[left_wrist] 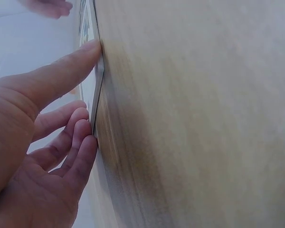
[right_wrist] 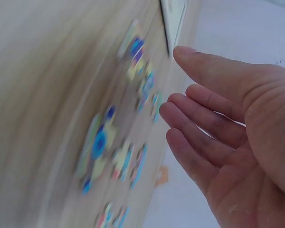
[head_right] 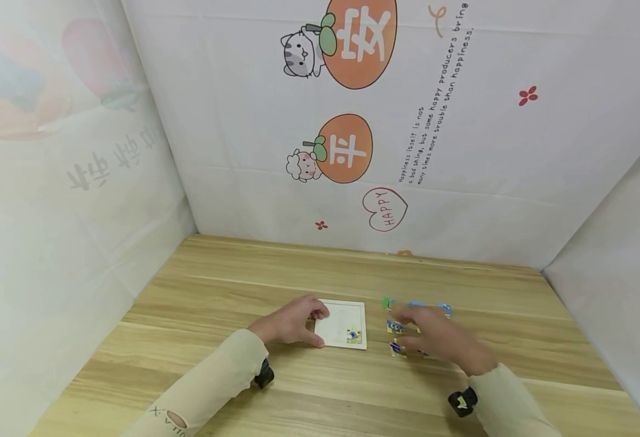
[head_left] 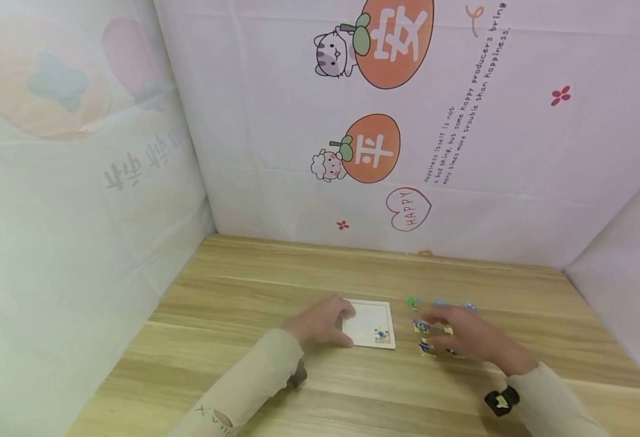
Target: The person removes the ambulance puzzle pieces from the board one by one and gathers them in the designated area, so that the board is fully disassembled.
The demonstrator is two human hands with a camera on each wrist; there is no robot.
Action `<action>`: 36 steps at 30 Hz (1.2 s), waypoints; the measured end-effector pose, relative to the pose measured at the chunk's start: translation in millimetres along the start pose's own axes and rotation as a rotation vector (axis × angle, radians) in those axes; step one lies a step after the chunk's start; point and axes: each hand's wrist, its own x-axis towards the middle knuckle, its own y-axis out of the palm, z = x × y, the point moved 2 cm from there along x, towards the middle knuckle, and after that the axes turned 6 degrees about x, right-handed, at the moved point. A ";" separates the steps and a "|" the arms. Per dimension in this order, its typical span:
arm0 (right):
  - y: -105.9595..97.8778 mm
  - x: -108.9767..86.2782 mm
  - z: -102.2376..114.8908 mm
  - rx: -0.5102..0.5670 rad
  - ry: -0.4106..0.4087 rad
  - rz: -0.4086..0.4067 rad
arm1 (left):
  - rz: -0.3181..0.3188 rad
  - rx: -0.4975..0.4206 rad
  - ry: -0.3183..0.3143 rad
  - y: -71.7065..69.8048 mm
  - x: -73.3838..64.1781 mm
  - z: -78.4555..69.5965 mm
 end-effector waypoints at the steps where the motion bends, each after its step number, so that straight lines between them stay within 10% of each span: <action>1: 1.2 3.6 3.2 -0.005 0.005 0.002 | -0.002 0.011 0.006 0.2 0.6 0.3; 21: 33.5 59.8 41.0 -0.138 -0.130 0.101 | 0.010 0.015 0.007 -3.9 -1.3 -6.1; 36: 42.3 65.3 39.1 -0.040 -0.035 0.110 | 0.005 0.005 0.009 -5.1 -1.8 -7.8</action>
